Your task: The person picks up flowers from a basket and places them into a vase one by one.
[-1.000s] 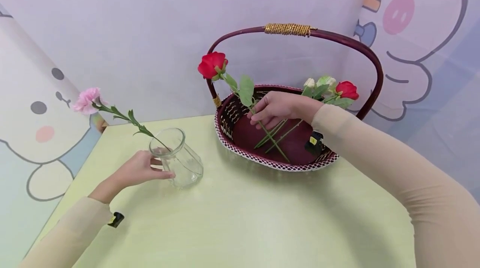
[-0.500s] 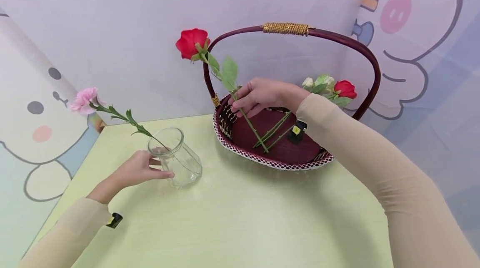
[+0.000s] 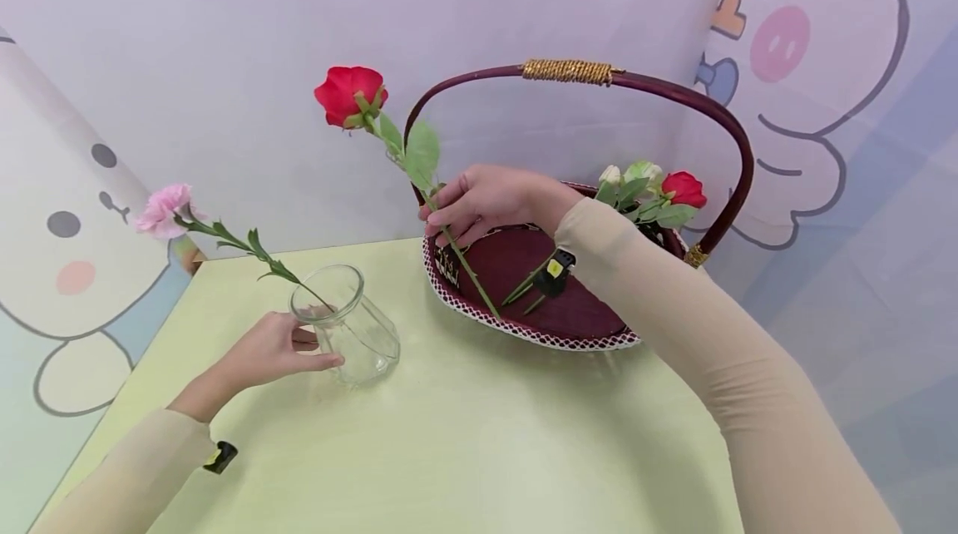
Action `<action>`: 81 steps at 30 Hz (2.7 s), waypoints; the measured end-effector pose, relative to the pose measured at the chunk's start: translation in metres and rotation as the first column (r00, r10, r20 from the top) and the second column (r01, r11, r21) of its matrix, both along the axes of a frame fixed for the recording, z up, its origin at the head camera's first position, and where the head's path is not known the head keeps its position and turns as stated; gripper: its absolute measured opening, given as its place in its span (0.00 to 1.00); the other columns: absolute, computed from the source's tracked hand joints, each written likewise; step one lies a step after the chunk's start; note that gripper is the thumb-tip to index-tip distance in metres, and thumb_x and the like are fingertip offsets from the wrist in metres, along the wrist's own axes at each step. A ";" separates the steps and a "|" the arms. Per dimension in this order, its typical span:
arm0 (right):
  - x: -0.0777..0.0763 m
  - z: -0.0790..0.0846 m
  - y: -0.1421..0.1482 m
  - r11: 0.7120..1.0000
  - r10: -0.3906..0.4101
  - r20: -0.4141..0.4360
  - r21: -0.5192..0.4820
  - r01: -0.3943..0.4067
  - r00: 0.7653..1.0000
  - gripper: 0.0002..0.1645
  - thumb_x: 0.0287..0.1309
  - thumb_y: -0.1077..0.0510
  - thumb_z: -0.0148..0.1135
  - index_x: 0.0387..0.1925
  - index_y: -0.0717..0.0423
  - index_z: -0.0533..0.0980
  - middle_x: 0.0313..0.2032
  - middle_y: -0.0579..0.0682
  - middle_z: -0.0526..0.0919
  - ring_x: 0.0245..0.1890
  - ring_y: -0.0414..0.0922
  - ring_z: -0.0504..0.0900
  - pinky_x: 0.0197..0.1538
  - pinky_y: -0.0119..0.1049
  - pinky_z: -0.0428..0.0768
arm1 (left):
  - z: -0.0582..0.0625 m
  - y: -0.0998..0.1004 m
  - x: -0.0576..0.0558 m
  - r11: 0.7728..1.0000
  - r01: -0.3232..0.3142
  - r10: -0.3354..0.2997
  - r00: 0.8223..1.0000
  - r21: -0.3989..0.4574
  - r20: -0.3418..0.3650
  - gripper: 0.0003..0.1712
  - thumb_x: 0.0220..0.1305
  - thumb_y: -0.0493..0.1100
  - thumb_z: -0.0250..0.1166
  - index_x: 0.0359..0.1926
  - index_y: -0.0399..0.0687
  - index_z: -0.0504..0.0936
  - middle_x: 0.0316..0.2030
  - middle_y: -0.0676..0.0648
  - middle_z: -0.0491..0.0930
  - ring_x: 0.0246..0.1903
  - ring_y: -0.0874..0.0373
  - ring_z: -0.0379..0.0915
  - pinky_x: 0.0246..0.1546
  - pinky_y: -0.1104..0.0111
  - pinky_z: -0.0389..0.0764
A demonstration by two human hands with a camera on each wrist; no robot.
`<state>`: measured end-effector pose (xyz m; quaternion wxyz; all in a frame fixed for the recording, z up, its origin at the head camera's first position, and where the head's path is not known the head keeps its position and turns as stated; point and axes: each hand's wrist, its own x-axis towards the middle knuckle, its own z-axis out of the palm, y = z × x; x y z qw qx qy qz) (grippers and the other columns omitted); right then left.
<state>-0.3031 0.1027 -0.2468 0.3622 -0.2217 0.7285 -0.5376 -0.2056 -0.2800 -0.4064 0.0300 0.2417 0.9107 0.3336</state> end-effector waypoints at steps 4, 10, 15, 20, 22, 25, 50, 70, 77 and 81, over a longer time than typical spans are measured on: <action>-0.001 0.000 -0.010 1.000 0.020 0.007 -0.021 -0.020 1.000 0.21 0.71 0.63 0.60 0.62 0.67 0.75 0.53 0.61 0.83 0.52 0.54 0.84 0.58 0.49 0.83 | -0.001 0.001 0.000 1.000 0.000 0.000 0.999 -0.004 -0.045 0.40 0.51 0.60 0.80 0.61 0.47 0.79 0.44 0.42 0.87 0.38 0.56 0.87 0.40 0.64 0.89; 0.000 0.000 -0.026 0.998 0.054 0.023 -0.047 -0.053 0.998 0.21 0.70 0.63 0.62 0.61 0.67 0.76 0.51 0.60 0.84 0.50 0.53 0.85 0.57 0.48 0.84 | -0.002 0.002 0.000 0.998 -0.001 0.001 1.000 0.055 -0.010 0.38 0.51 0.57 0.81 0.58 0.45 0.81 0.43 0.41 0.87 0.38 0.52 0.88 0.38 0.64 0.89; 0.002 -0.002 -0.035 0.996 0.061 0.045 -0.071 -0.058 0.997 0.21 0.69 0.64 0.63 0.61 0.66 0.76 0.50 0.60 0.85 0.49 0.53 0.85 0.59 0.50 0.82 | -0.004 0.002 0.001 0.997 0.003 -0.003 1.000 0.072 0.000 0.36 0.51 0.57 0.81 0.57 0.46 0.81 0.41 0.44 0.87 0.38 0.51 0.88 0.34 0.69 0.89; 0.004 -0.007 -0.044 0.994 0.085 0.040 -0.071 -0.082 0.996 0.22 0.70 0.63 0.62 0.62 0.65 0.75 0.51 0.59 0.85 0.52 0.53 0.85 0.60 0.52 0.81 | -0.007 0.002 0.003 0.995 0.010 -0.011 1.000 0.095 0.010 0.35 0.51 0.55 0.81 0.57 0.45 0.80 0.40 0.43 0.87 0.39 0.51 0.88 0.34 0.71 0.88; 0.004 -0.008 -0.047 0.994 0.092 0.033 -0.066 -0.090 0.995 0.22 0.70 0.62 0.62 0.63 0.64 0.75 0.51 0.59 0.84 0.52 0.53 0.84 0.58 0.50 0.83 | -0.008 0.002 0.003 0.996 0.008 -0.008 1.000 0.091 -0.001 0.34 0.51 0.53 0.81 0.57 0.45 0.81 0.39 0.45 0.87 0.39 0.49 0.88 0.34 0.69 0.88; 0.005 -0.007 -0.051 0.994 0.091 0.032 -0.071 -0.088 0.995 0.22 0.70 0.62 0.62 0.63 0.64 0.75 0.52 0.58 0.84 0.53 0.53 0.84 0.56 0.47 0.84 | -0.007 0.003 0.002 0.998 0.004 -0.002 1.000 0.069 -0.026 0.33 0.52 0.53 0.81 0.56 0.44 0.82 0.36 0.49 0.87 0.38 0.47 0.88 0.35 0.65 0.89; 0.011 0.010 -0.103 0.989 0.076 -0.009 -0.123 -0.077 0.997 0.20 0.69 0.61 0.63 0.60 0.61 0.78 0.51 0.59 0.85 0.52 0.57 0.84 0.54 0.47 0.86 | -0.004 0.003 0.000 0.999 0.004 -0.003 1.000 0.051 -0.022 0.35 0.51 0.56 0.81 0.54 0.42 0.84 0.47 0.41 0.86 0.39 0.49 0.88 0.39 0.55 0.89; 0.017 0.038 -0.140 0.909 -0.011 -0.045 -0.416 -0.009 0.999 0.21 0.71 0.62 0.60 0.63 0.59 0.76 0.49 0.59 0.84 0.48 0.54 0.84 0.56 0.48 0.85 | -0.006 0.003 -0.003 0.998 0.002 0.000 1.000 0.057 -0.027 0.33 0.51 0.57 0.81 0.53 0.43 0.85 0.49 0.46 0.86 0.39 0.54 0.87 0.39 0.66 0.89; 0.024 0.038 -0.143 0.928 -0.018 -0.073 -0.373 -0.011 0.997 0.22 0.69 0.62 0.62 0.62 0.60 0.77 0.48 0.57 0.86 0.49 0.52 0.86 0.55 0.45 0.85 | -0.007 0.003 -0.004 0.996 0.018 -0.016 1.000 0.084 -0.023 0.34 0.51 0.56 0.81 0.53 0.41 0.85 0.50 0.43 0.86 0.41 0.51 0.87 0.40 0.59 0.89; 0.029 0.031 -0.143 0.953 -0.005 -0.099 -0.301 -0.025 0.995 0.22 0.70 0.62 0.62 0.63 0.60 0.77 0.48 0.55 0.86 0.48 0.50 0.86 0.55 0.43 0.85 | -0.007 0.004 -0.004 0.997 0.016 -0.015 1.000 0.082 -0.016 0.34 0.51 0.57 0.80 0.54 0.41 0.84 0.49 0.44 0.86 0.42 0.50 0.87 0.40 0.61 0.89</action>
